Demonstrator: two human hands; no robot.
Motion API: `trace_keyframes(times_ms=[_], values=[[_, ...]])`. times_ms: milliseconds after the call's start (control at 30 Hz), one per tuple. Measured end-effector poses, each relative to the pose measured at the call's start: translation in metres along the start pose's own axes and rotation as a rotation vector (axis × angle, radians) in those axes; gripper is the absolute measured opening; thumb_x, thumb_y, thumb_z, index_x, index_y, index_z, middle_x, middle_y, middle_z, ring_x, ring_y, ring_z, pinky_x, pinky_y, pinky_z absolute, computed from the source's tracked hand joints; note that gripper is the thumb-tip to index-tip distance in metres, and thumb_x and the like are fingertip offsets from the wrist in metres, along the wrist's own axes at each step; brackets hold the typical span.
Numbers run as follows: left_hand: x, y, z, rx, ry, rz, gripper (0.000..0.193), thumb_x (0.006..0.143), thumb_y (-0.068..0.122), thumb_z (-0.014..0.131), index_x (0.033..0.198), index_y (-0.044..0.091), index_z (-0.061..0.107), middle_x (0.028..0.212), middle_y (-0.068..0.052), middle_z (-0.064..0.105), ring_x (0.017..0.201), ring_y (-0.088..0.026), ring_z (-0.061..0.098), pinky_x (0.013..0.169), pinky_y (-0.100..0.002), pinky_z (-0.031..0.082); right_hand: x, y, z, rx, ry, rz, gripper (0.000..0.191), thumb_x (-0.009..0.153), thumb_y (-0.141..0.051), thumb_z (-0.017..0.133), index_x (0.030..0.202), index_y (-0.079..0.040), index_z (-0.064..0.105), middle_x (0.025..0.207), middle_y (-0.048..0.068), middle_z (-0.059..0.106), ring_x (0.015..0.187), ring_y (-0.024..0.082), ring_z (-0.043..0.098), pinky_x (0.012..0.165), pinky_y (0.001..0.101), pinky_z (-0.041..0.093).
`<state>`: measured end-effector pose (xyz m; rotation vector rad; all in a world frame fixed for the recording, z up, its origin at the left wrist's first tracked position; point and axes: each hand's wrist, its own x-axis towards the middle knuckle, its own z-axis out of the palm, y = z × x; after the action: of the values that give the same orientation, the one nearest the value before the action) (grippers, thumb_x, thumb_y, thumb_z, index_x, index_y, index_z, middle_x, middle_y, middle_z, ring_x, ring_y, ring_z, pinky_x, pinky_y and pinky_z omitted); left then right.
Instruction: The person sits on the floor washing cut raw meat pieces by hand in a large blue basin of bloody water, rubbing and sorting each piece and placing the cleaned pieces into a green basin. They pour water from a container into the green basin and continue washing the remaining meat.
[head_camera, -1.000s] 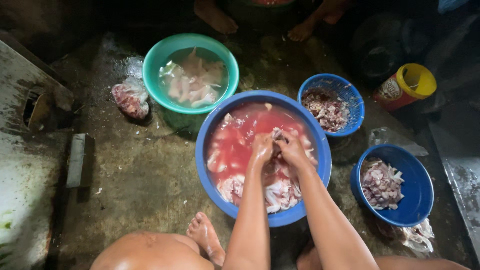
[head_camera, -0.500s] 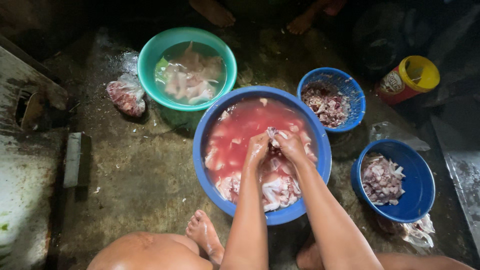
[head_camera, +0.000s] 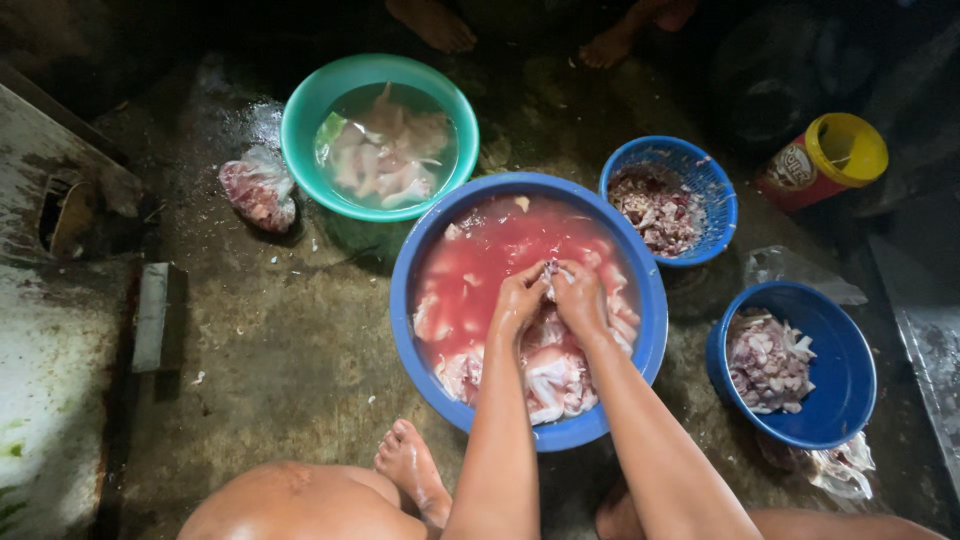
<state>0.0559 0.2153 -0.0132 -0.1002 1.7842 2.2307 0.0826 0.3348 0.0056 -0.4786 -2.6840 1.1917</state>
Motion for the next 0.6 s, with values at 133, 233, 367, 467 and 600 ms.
trace_keyframes(times_ms=[133,233,367,467,600], values=[[-0.002,-0.001,-0.005,0.216,-0.042,-0.01,0.035,0.087,0.015,0.064,0.119,0.005,0.075,0.096,-0.009,0.077,0.085,-0.012,0.069,0.079,-0.031,0.056,-0.002,0.008,0.007,-0.108,0.054,-0.019,0.024,0.09,-0.027,0.065,0.104,-0.013,0.078,0.092,0.018,0.075,0.087,0.037,0.074,0.076,0.0449,0.056],[-0.004,0.002,-0.006,0.208,-0.058,-0.03,0.034,0.088,0.018,0.065,0.117,0.005,0.076,0.09,-0.009,0.077,0.081,-0.012,0.068,0.077,-0.031,0.056,-0.002,0.011,0.01,-0.259,0.037,0.047,0.023,0.093,-0.029,0.065,0.097,-0.01,0.078,0.092,0.02,0.074,0.088,0.041,0.071,0.076,0.0494,0.054],[-0.005,0.003,-0.006,0.031,-0.074,-0.074,0.033,0.091,0.012,0.066,0.122,0.005,0.075,0.084,-0.003,0.071,0.071,-0.01,0.061,0.063,-0.029,0.051,0.001,0.015,0.01,-0.182,0.014,0.056,0.026,0.091,-0.033,0.065,0.097,-0.011,0.077,0.088,0.021,0.073,0.083,0.04,0.071,0.072,0.0493,0.055],[-0.004,0.0,-0.007,-0.123,-0.111,-0.132,0.035,0.09,0.005,0.065,0.124,0.004,0.074,0.081,0.0,0.069,0.065,-0.008,0.059,0.057,-0.026,0.05,0.006,0.026,0.008,-0.166,-0.014,-0.005,0.03,0.091,-0.036,0.066,0.095,-0.008,0.076,0.088,0.022,0.072,0.084,0.041,0.071,0.073,0.0489,0.055],[-0.003,0.002,-0.007,-0.225,-0.128,-0.2,0.038,0.09,0.005,0.066,0.127,0.008,0.073,0.076,0.002,0.064,0.062,-0.008,0.055,0.054,-0.026,0.048,0.012,0.044,0.008,-0.147,-0.079,0.008,0.04,0.094,-0.04,0.062,0.093,-0.003,0.075,0.087,0.024,0.073,0.084,0.041,0.072,0.077,0.047,0.054]])
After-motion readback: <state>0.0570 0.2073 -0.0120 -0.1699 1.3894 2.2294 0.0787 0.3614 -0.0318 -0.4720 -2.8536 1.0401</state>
